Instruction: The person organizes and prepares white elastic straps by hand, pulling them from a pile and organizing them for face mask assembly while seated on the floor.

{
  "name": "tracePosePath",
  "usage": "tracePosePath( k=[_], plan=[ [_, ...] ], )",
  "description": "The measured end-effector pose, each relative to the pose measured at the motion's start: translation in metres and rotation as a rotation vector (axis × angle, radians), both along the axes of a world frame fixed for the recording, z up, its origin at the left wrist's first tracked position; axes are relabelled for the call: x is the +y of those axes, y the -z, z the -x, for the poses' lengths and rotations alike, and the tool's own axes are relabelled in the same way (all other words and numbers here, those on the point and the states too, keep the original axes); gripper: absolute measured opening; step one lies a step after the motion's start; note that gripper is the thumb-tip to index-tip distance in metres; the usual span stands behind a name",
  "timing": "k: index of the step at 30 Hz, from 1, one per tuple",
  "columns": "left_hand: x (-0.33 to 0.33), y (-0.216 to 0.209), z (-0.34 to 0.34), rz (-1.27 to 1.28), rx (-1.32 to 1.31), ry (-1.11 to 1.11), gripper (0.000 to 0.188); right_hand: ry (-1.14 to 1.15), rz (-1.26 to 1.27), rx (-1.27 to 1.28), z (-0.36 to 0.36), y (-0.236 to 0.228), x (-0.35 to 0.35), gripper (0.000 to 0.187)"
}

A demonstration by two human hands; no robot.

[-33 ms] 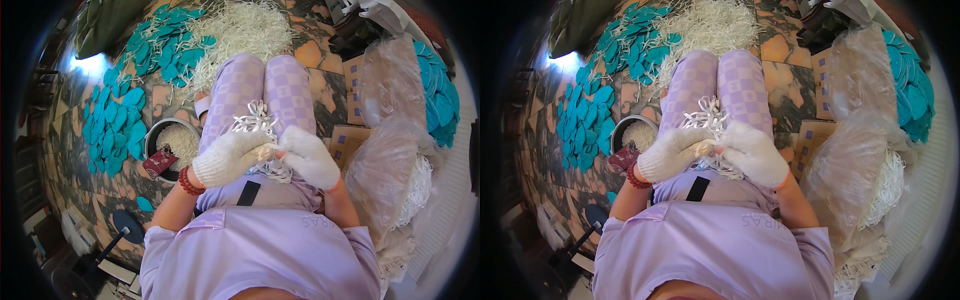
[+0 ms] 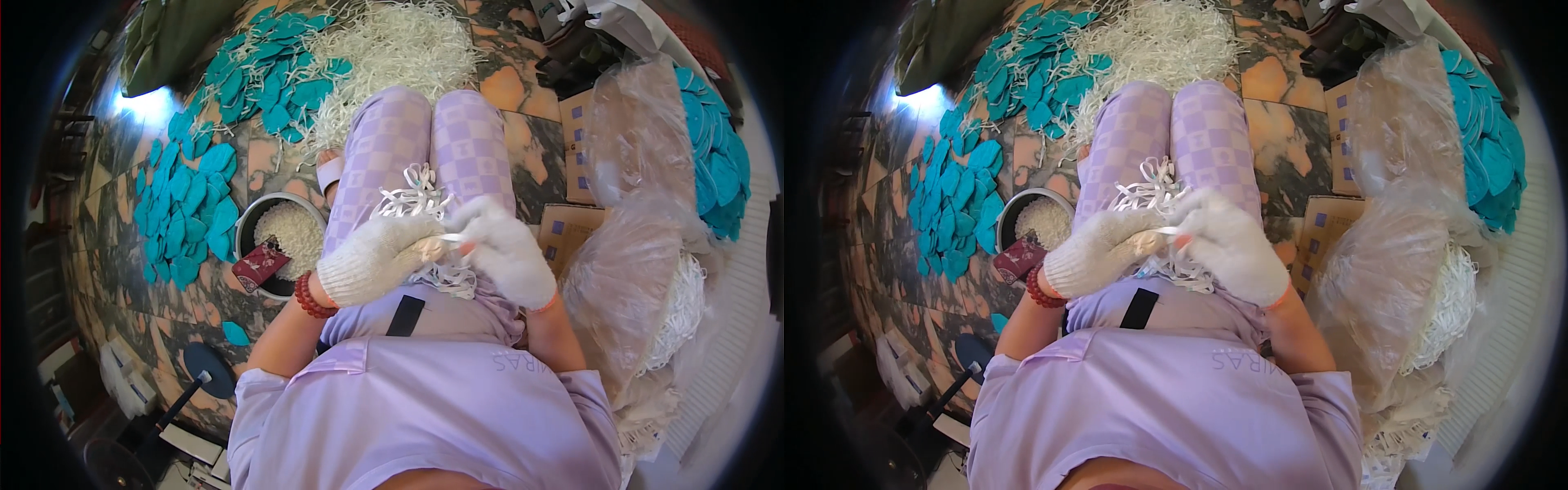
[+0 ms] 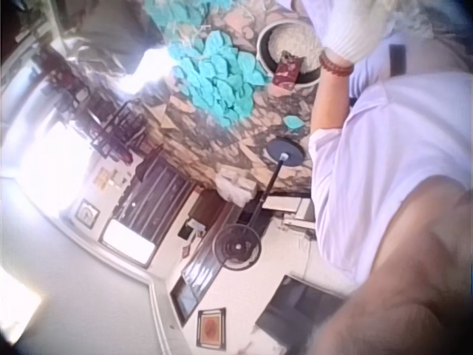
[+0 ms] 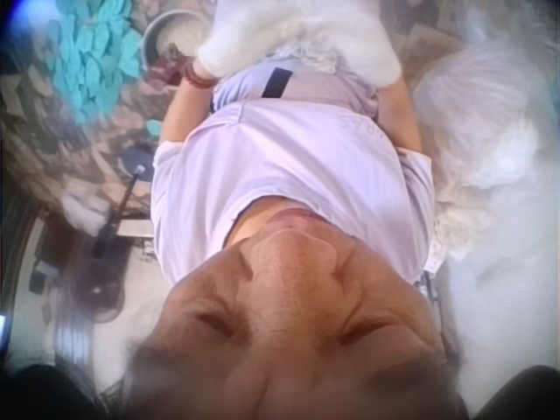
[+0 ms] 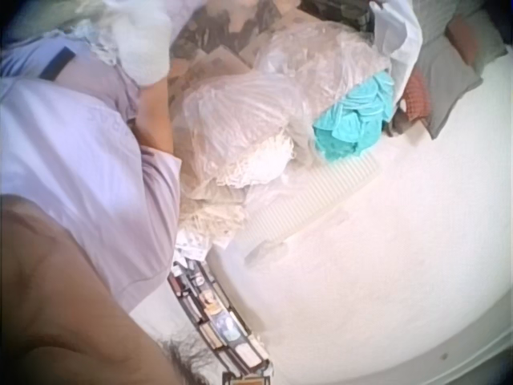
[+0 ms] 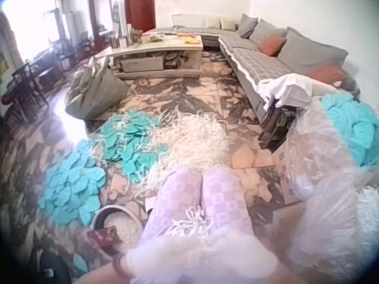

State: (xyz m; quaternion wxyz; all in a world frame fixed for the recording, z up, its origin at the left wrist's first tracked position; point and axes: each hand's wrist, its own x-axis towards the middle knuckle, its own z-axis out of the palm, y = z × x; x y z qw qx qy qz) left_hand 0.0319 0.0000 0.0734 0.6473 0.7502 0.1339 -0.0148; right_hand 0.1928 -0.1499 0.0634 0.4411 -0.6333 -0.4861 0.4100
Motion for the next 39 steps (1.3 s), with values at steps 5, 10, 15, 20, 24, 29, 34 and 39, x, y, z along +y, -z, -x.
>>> tracePosePath(
  k=[5,10,15,20,24,29,34,39],
  plan=[
    [-0.025,0.015,0.001,0.456,0.051,-0.032,0.024,0.447,-0.122,0.893,0.017,-0.004,0.0,0.019],
    [-0.036,0.008,0.011,0.461,0.08,0.104,0.027,0.409,-0.379,1.493,-0.036,-0.017,-0.003,0.037],
    [-0.035,0.019,0.04,0.424,0.114,0.211,0.028,0.61,-0.704,1.352,-0.149,0.002,-0.057,0.039],
    [-0.025,0.03,0.044,0.693,0.225,0.092,0.029,0.743,-0.721,1.051,-0.144,-0.024,-0.048,0.038],
    [-0.018,0.043,0.049,0.739,0.18,0.046,0.033,0.97,-0.921,0.81,-0.149,-0.042,-0.056,0.038],
    [-0.017,0.043,0.043,0.765,0.193,-0.217,0.035,1.029,-0.565,0.478,-0.117,-0.027,-0.034,0.022],
    [-0.019,0.054,0.041,0.843,0.06,-0.361,0.038,0.386,0.095,-0.437,-0.038,0.003,0.031,0.027],
    [-0.016,0.057,0.047,0.725,0.02,-0.458,0.044,0.132,0.301,-0.575,0.005,0.026,0.078,0.033]
  ],
)
